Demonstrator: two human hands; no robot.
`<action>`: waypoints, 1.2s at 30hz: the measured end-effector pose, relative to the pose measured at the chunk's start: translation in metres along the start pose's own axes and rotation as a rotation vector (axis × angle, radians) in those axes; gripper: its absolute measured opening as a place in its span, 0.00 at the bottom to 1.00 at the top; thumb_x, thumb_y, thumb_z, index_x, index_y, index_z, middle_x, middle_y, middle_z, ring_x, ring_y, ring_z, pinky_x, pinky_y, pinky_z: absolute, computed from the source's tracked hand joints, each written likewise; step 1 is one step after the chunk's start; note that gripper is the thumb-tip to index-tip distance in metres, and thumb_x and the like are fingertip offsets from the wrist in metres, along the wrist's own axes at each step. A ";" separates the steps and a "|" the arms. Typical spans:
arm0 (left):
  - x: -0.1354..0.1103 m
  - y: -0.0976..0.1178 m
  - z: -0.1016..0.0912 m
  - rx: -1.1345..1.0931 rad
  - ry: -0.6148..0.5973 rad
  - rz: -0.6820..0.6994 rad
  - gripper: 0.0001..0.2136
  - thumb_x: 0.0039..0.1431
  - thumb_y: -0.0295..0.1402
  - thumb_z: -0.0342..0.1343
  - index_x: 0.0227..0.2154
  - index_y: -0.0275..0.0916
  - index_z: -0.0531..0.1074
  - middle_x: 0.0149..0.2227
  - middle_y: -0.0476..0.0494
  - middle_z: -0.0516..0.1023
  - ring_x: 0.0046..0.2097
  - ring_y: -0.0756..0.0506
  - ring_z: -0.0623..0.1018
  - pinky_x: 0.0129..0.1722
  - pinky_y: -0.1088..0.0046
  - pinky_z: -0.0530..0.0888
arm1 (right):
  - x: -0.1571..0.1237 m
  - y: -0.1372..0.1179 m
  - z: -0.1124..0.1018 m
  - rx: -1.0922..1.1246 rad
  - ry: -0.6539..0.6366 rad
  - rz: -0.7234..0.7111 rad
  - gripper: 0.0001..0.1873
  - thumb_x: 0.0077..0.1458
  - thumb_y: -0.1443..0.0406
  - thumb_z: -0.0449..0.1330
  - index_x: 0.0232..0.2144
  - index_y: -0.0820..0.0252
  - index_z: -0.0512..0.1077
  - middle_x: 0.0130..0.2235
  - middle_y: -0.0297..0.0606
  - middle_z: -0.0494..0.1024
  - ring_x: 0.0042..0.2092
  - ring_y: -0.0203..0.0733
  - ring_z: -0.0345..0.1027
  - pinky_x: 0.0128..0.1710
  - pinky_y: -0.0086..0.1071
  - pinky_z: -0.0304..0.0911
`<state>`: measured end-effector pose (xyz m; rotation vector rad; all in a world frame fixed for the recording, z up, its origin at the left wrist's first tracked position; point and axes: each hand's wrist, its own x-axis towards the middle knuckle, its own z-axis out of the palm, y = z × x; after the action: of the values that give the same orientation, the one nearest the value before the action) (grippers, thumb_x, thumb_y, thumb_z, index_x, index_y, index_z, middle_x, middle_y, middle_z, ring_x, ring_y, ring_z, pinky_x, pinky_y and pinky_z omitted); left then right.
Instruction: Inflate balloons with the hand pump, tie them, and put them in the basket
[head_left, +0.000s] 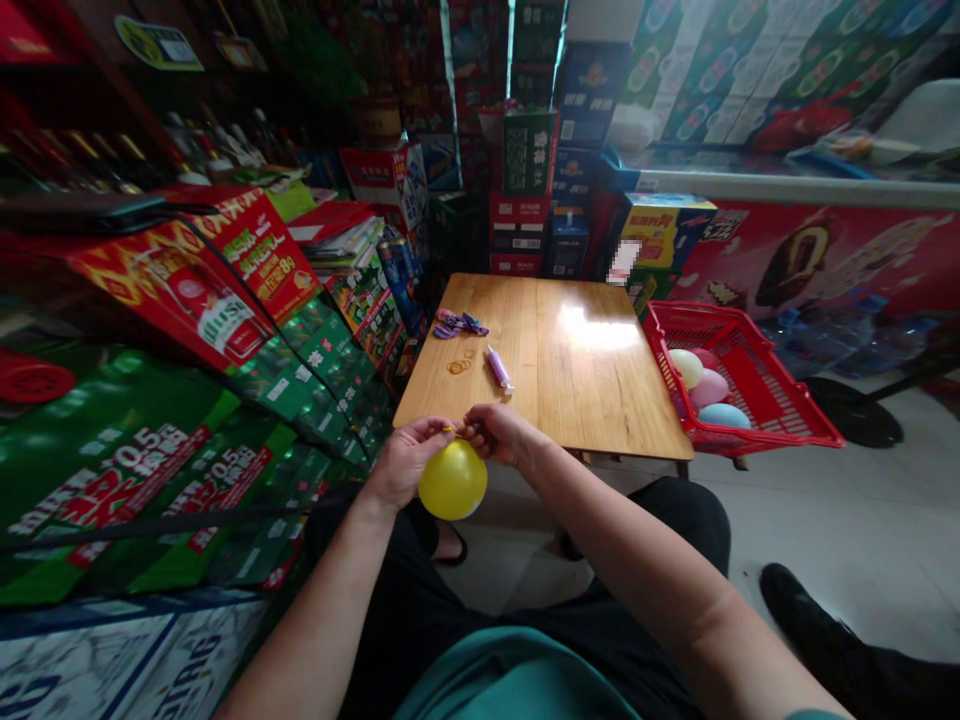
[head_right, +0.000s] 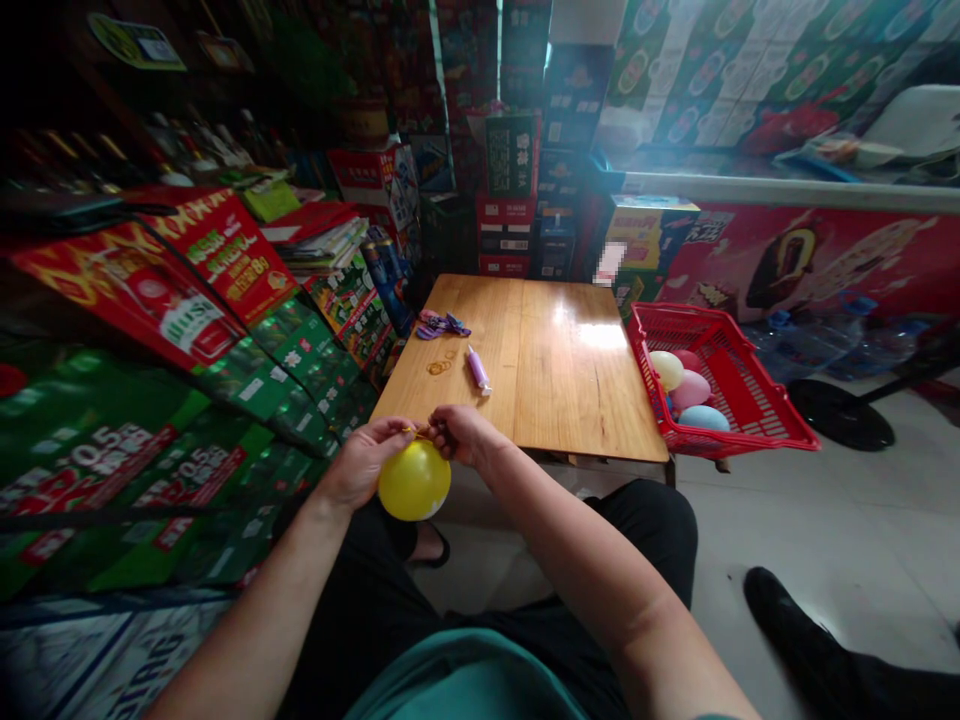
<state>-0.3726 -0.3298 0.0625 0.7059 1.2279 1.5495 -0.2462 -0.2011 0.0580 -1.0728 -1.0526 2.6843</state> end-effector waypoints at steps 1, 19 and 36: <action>0.001 -0.001 0.001 0.080 -0.006 0.003 0.13 0.50 0.40 0.70 0.35 0.38 0.79 0.40 0.39 0.83 0.40 0.42 0.82 0.44 0.64 0.77 | 0.002 0.002 0.000 -0.003 -0.005 0.007 0.08 0.53 0.68 0.52 0.22 0.59 0.62 0.16 0.28 0.61 0.17 0.29 0.48 0.15 0.23 0.41; 0.016 -0.011 0.004 0.480 0.115 0.180 0.17 0.44 0.33 0.71 0.39 0.41 0.74 0.27 0.49 0.78 0.29 0.46 0.78 0.31 0.73 0.71 | 0.001 0.012 0.003 -0.111 0.049 -0.276 0.08 0.47 0.69 0.61 0.20 0.61 0.66 0.16 0.26 0.61 0.18 0.29 0.49 0.18 0.25 0.43; 0.023 -0.009 -0.001 0.083 0.192 -0.014 0.19 0.38 0.38 0.75 0.32 0.35 0.78 0.31 0.42 0.82 0.31 0.45 0.80 0.33 0.70 0.75 | -0.017 0.022 0.018 0.053 0.158 -0.483 0.10 0.46 0.64 0.59 0.22 0.57 0.60 0.21 0.25 0.59 0.21 0.29 0.46 0.21 0.27 0.43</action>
<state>-0.3779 -0.3089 0.0503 0.6116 1.4431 1.5903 -0.2409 -0.2328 0.0639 -0.8681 -1.0450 2.1968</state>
